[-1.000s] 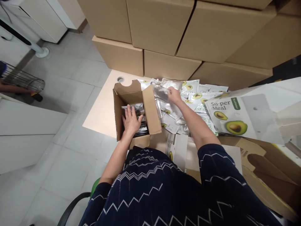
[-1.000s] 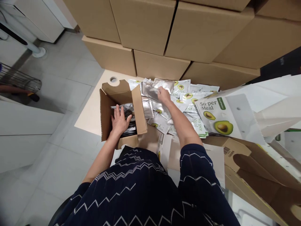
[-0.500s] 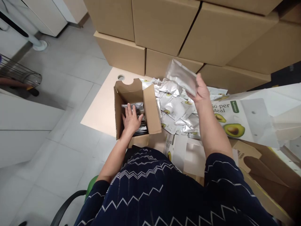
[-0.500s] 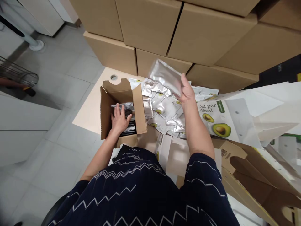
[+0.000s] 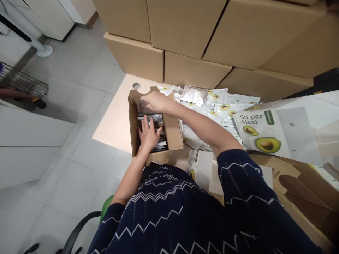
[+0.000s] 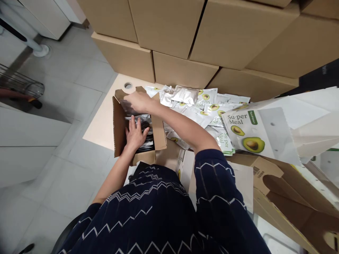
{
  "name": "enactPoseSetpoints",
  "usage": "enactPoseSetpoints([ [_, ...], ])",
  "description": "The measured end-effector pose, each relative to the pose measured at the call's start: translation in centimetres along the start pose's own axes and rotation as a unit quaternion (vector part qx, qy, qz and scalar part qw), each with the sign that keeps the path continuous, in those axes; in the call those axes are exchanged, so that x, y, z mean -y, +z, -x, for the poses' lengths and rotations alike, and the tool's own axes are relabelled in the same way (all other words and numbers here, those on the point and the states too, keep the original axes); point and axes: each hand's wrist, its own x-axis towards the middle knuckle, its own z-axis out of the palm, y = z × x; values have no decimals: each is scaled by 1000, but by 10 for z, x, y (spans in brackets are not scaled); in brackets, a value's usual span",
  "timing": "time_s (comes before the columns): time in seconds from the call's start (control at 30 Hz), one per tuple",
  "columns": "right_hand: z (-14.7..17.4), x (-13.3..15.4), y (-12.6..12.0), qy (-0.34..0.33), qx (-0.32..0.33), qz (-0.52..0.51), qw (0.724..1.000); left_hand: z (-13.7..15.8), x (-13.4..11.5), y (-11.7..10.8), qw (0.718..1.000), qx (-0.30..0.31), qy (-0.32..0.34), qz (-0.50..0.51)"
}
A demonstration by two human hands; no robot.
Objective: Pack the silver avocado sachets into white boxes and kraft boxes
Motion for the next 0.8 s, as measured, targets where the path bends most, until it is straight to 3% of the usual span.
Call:
enactPoseSetpoints([
  [0.13, -39, -14, 33, -14, 121, 87, 989, -1, 1, 1, 1000, 4, -3, 1],
  [0.27, -54, -24, 54, 1, 189, 108, 976, 0, 0, -1, 1000, 1, -1, 5],
  [0.53, -43, -12, 58, -5, 194, 65, 979, 0, 0, -5, 999, -37, -7, 16],
  [0.8, -38, -18, 56, -47, 215, 68, 973, -5, -1, -8, 1000, -27, -2, 13],
])
